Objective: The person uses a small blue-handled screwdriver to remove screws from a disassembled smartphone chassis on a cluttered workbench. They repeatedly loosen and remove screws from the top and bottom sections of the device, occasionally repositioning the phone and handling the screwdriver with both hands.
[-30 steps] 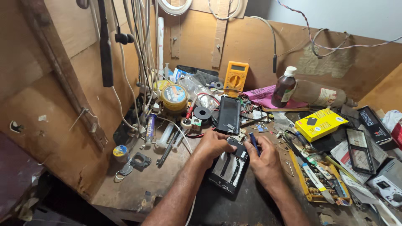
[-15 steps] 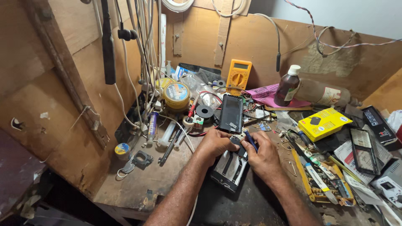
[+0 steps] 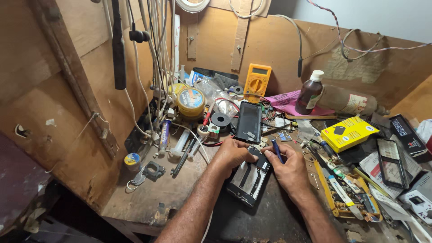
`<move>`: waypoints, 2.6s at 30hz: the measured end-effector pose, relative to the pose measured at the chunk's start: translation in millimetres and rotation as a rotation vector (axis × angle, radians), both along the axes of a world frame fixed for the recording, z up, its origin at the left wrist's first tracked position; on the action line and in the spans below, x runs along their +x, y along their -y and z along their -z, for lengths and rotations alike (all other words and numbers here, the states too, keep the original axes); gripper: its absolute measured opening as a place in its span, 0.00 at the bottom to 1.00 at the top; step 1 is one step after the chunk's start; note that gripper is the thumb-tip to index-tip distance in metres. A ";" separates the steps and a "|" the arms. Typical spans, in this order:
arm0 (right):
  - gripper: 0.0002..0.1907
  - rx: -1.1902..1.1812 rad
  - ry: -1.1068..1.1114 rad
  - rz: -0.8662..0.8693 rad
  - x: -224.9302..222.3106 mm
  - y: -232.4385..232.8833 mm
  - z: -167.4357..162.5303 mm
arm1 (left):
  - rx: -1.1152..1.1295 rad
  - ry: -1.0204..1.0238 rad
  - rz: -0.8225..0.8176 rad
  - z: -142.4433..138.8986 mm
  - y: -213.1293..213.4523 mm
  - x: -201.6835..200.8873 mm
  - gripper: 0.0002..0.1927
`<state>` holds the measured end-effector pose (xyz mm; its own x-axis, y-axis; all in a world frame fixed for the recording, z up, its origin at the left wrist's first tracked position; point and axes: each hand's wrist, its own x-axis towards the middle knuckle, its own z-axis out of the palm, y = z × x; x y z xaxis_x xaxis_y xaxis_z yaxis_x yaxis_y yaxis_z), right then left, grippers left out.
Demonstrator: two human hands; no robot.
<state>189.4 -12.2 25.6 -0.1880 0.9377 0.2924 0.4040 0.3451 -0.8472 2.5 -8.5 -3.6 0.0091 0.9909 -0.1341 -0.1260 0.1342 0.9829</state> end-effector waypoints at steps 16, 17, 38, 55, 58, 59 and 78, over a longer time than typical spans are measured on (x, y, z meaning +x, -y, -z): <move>0.12 0.072 0.122 0.071 0.6 -0.8 2.0 | 0.031 0.041 -0.005 2.7 0.0 1.4 0.16; 0.12 0.079 0.130 0.077 0.1 -1.0 1.1 | 0.029 0.036 -0.003 2.8 -0.3 1.4 0.16; 0.10 0.030 0.134 0.054 0.9 -3.2 -1.5 | 0.060 0.035 0.002 5.1 -0.4 2.1 0.17; 0.14 0.162 0.293 0.049 -2.8 -10.1 -3.1 | 0.075 0.042 0.003 7.1 -2.0 1.5 0.16; 0.15 0.083 0.272 0.057 -4.1 -4.5 -4.2 | 0.014 -0.037 -0.022 5.2 -0.7 0.9 0.16; 0.15 0.059 0.273 0.061 -3.3 -2.8 -5.7 | 0.012 -0.026 -0.023 5.0 -0.1 1.0 0.16; 0.13 0.109 0.239 -0.001 -5.9 4.6 -8.2 | 0.037 -0.005 -0.018 2.2 1.0 1.1 0.16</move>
